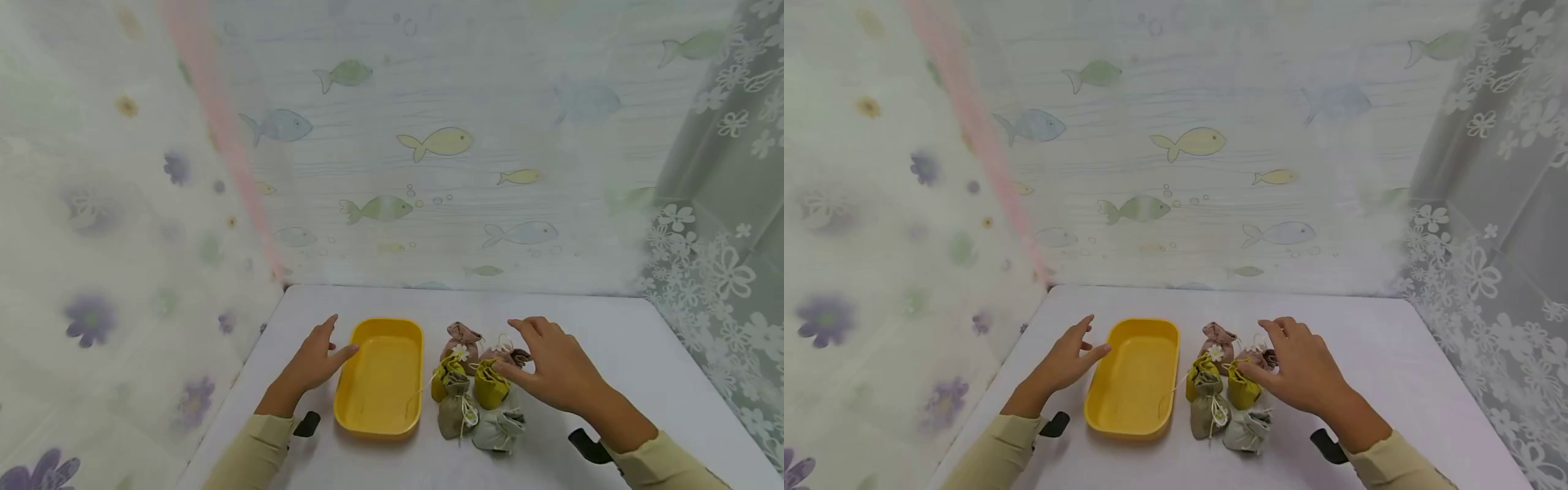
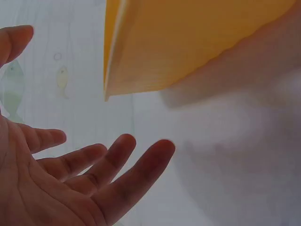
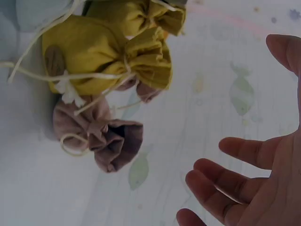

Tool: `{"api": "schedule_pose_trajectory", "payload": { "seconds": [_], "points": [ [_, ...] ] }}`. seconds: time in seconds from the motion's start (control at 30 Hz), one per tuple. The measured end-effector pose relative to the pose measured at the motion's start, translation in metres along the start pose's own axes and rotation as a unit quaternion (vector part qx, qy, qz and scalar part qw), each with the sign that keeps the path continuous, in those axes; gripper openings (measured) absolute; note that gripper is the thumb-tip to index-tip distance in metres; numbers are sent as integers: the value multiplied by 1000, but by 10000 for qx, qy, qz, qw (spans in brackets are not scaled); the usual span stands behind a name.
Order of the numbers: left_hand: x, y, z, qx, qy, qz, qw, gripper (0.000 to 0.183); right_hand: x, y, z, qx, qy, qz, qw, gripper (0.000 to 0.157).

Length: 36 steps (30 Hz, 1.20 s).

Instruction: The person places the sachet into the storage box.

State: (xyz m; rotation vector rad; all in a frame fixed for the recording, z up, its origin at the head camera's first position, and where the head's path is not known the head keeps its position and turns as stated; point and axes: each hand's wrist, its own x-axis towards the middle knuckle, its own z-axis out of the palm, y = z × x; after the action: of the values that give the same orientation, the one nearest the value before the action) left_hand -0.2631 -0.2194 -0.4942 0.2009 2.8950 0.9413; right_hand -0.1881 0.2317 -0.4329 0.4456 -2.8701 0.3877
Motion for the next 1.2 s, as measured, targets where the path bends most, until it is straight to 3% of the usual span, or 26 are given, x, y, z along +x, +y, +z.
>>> {"api": "schedule_pose_trajectory", "payload": {
  "seconds": [0.13, 0.27, 0.63, 0.73, 1.03, 1.2],
  "points": [
    [3, -2, 12, -606, 116, -335, 9975, 96, 1, -13, 4, 382, 0, -64, 9992, 79],
    [4, -4, 22, -1345, 168, -641, 9887, 92, 4, -26, 9, 704, -157, -79, 9974, 77],
    [4, -16, 39, -2053, 37, -823, 9752, 62, 7, -50, 31, 1413, -780, 135, 9868, 67],
    [5, -18, 40, -2358, -53, -855, 9680, 59, 7, -53, 37, 1539, -859, 112, 9843, 60],
    [2, -23, 44, -3154, -89, -902, 9446, 54, 7, -58, 52, 1676, -656, -104, 9836, 36],
    [0, -25, 44, -3366, -74, -906, 9372, 56, 8, -59, 55, 1629, -406, -250, 9855, 23]
  ]
}}
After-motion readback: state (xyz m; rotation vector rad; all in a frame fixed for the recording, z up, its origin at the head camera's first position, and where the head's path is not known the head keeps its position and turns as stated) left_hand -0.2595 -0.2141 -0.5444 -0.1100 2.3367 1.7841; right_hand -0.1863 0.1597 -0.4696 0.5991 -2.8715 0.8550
